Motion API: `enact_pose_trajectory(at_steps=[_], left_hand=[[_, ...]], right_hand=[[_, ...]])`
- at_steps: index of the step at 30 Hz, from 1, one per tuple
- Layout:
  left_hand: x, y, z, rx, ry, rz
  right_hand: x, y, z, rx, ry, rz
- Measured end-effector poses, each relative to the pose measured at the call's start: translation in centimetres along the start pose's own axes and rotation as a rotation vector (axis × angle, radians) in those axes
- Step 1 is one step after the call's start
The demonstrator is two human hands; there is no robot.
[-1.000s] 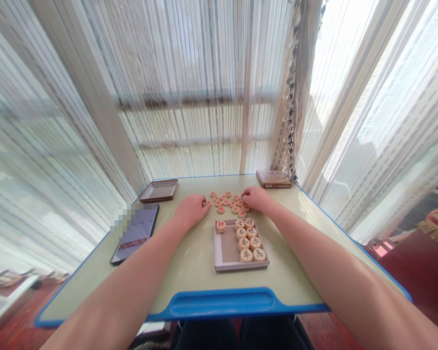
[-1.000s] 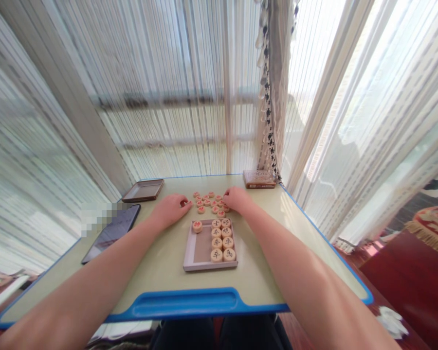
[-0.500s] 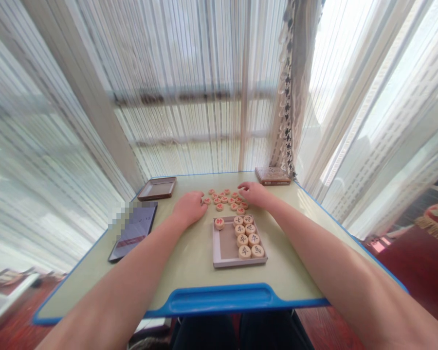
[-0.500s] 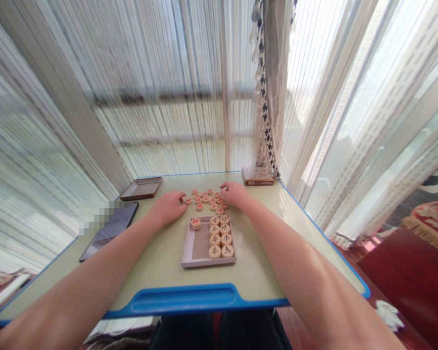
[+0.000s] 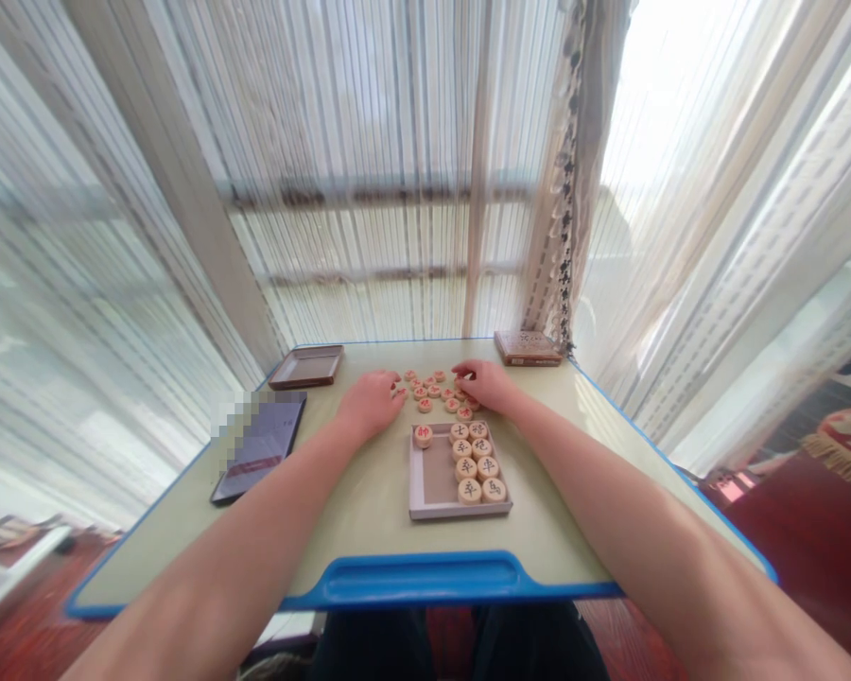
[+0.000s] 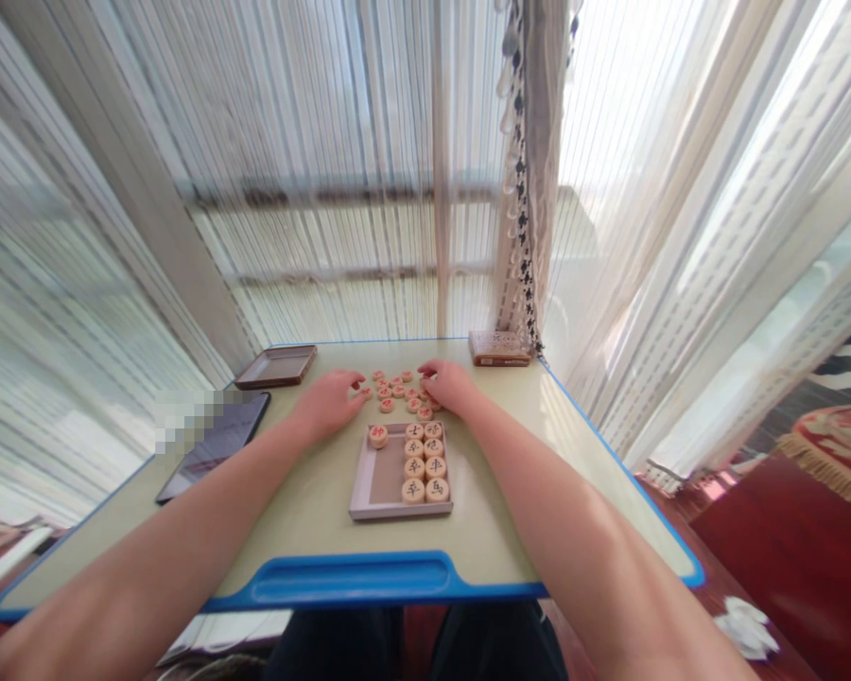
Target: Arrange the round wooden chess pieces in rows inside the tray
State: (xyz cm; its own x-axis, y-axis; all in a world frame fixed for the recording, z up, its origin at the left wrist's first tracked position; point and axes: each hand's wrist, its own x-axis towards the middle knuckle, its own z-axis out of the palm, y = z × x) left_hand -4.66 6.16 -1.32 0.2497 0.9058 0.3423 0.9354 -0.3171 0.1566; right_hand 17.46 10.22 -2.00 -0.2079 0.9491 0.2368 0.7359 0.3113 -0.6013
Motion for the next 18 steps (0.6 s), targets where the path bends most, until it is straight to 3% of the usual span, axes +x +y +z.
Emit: enact_pose_trajectory(at_steps=[4, 9, 12, 18], left_hand=[[0.1, 0.5, -0.2, -0.101, 0.103, 0.126], [0.0, 1.0, 0.3, -0.178, 0.221, 0.238], [-0.2, 1.2, 0.6, -0.201, 0.293, 0.257], [-0.4, 1.2, 0.8, -0.239, 0.370, 0.299]], right_hand=[[0.2, -0.2, -0.2, 0.304, 0.087, 0.025], [-0.5, -2.3, -0.7, 0.824, -0.113, 0.032], [-1.1, -3.6, -0.5, 0.935, -0.188, 0.067], [-1.4, -4.5, 0.3, 0.977, -0.140, 0.083]])
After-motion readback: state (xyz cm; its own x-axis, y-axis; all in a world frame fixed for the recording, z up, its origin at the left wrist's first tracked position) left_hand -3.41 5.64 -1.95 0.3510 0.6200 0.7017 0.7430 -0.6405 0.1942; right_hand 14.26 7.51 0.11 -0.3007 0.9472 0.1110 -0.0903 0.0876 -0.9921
